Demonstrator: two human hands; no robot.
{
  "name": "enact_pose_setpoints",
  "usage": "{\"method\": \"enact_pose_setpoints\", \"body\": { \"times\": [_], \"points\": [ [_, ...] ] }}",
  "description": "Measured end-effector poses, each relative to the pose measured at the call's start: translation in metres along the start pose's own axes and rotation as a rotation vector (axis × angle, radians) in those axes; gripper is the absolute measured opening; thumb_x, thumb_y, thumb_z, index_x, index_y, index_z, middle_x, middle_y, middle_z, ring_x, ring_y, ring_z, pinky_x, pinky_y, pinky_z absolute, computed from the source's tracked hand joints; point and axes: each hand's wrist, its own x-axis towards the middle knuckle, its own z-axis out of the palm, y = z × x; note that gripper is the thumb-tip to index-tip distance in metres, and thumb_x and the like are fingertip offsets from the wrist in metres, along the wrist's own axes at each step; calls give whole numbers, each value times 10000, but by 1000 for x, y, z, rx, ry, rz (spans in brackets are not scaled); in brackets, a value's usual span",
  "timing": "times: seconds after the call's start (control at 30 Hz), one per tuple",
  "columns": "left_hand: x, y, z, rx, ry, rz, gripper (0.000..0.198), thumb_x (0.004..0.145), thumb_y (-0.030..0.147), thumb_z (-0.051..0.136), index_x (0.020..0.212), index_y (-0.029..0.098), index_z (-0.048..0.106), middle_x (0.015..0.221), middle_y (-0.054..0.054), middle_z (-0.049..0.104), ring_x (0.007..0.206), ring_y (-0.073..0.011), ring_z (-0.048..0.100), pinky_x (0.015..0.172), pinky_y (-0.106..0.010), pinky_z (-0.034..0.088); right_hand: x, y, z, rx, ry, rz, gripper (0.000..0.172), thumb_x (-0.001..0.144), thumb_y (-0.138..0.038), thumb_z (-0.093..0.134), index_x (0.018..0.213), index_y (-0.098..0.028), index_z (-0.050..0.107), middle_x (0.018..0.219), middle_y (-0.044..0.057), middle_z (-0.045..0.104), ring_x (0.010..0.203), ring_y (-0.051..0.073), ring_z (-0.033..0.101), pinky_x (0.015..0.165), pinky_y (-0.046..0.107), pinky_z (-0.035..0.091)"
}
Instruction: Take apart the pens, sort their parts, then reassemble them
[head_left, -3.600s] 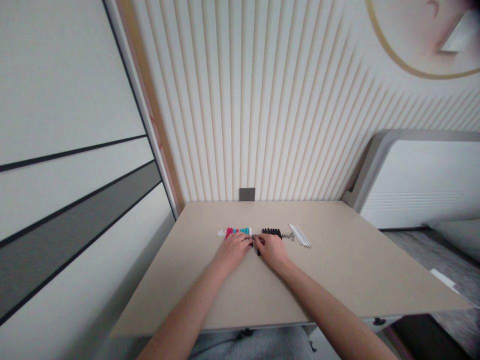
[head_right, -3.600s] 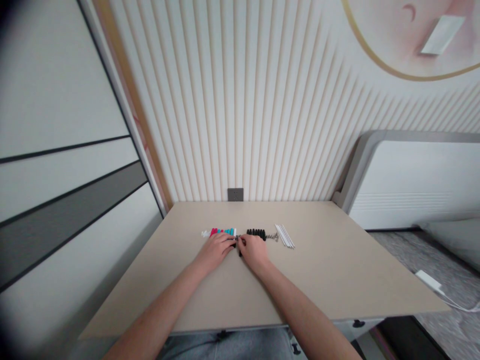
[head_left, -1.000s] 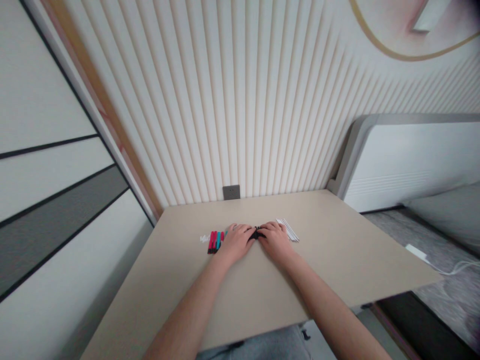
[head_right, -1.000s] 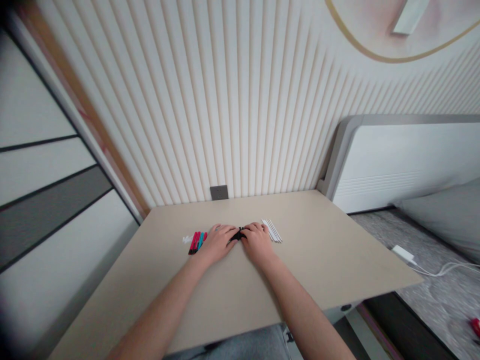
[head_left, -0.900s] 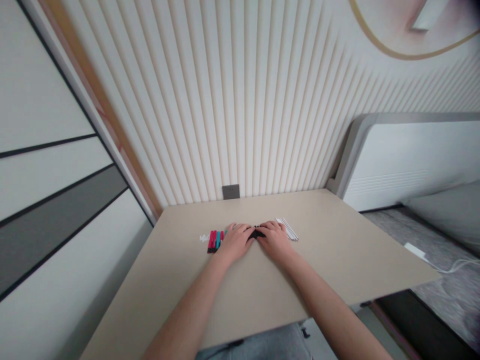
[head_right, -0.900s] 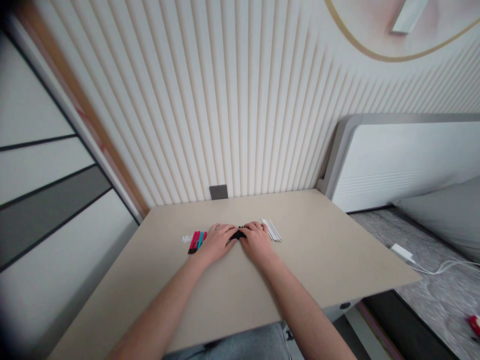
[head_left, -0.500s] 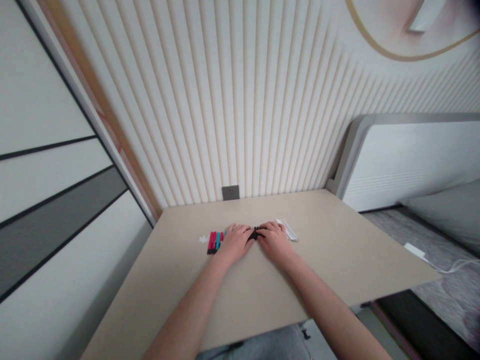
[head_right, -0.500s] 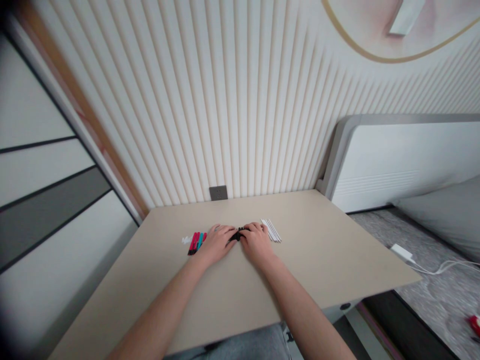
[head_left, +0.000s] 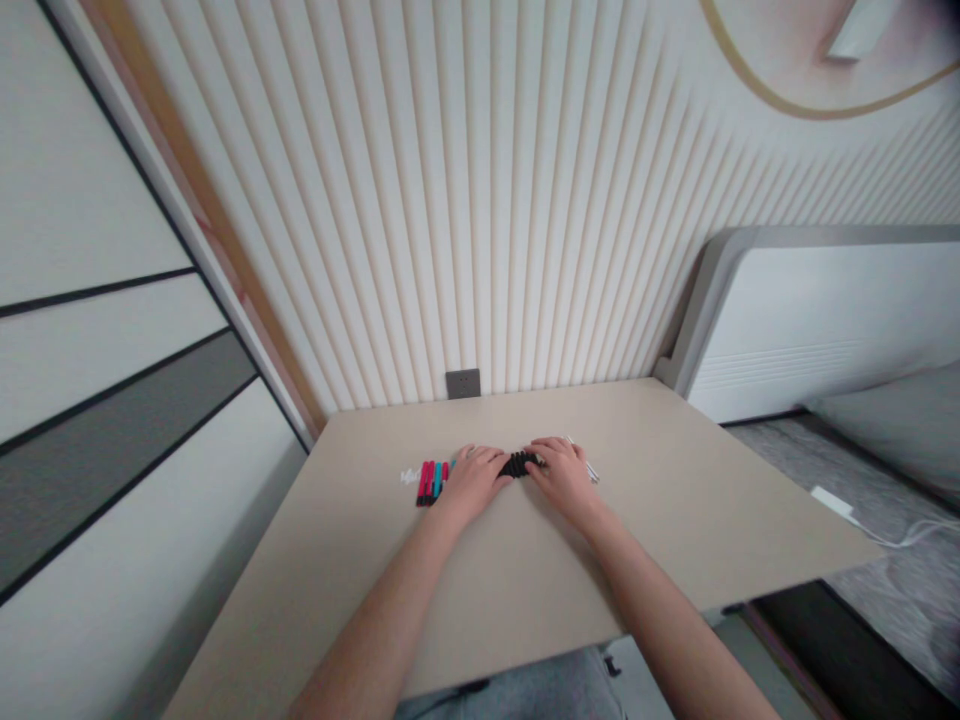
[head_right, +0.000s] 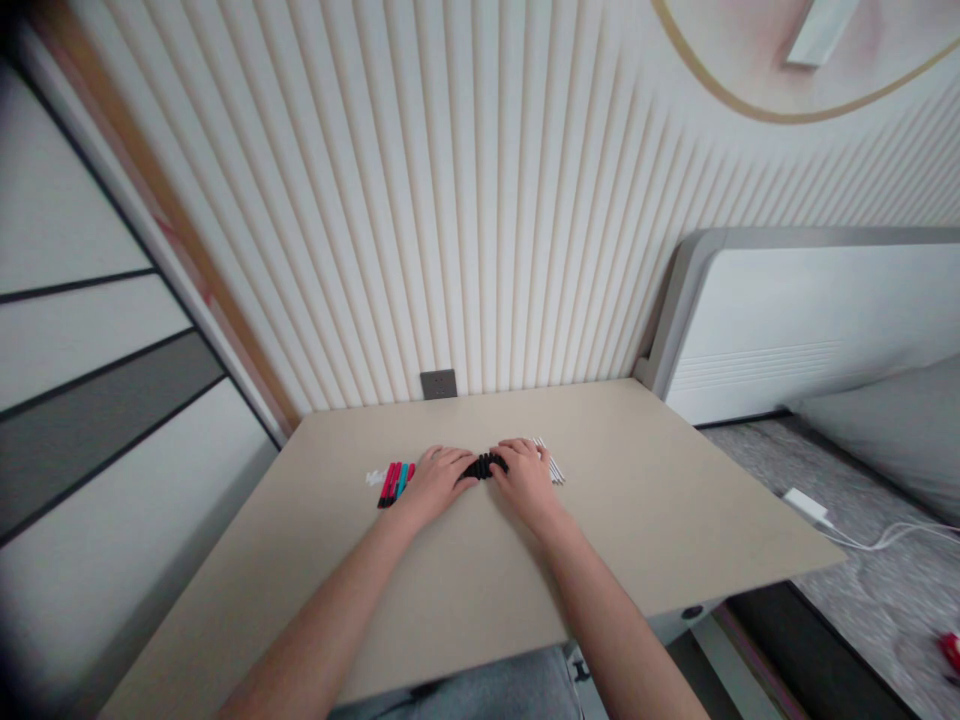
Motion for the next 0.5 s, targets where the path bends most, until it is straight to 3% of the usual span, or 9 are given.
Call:
{"method": "enact_pose_setpoints", "body": {
  "times": [0.23,0.37,0.5],
  "points": [
    [-2,4,-3,20,20,7,305,938,385,534,1198,233,578,1221,-87,632,1151,-258,547,1051,-481,306,7,21,-4,195,332,169,295,884,-281,432,1015,-202,684,1053,96,696,1020,256,588,914,405,397],
    [-7,6,-17,13,87,25,297,945,395,515,1187,238,582,1215,-76,631,1153,-245,543,1050,-451,324,7,22,-1,252,382,149,277,880,-278,443,977,-197,689,1020,92,703,987,244,600,909,394,415],
    [-21,-10,-49,76,193,-29,274,967,344,459,1171,232,603,1214,-75,631,1156,-239,541,1066,-461,316,7,20,3,287,380,123,266,869,-268,455,951,-193,696,994,90,709,965,238,612,904,392,433]
  ]
}}
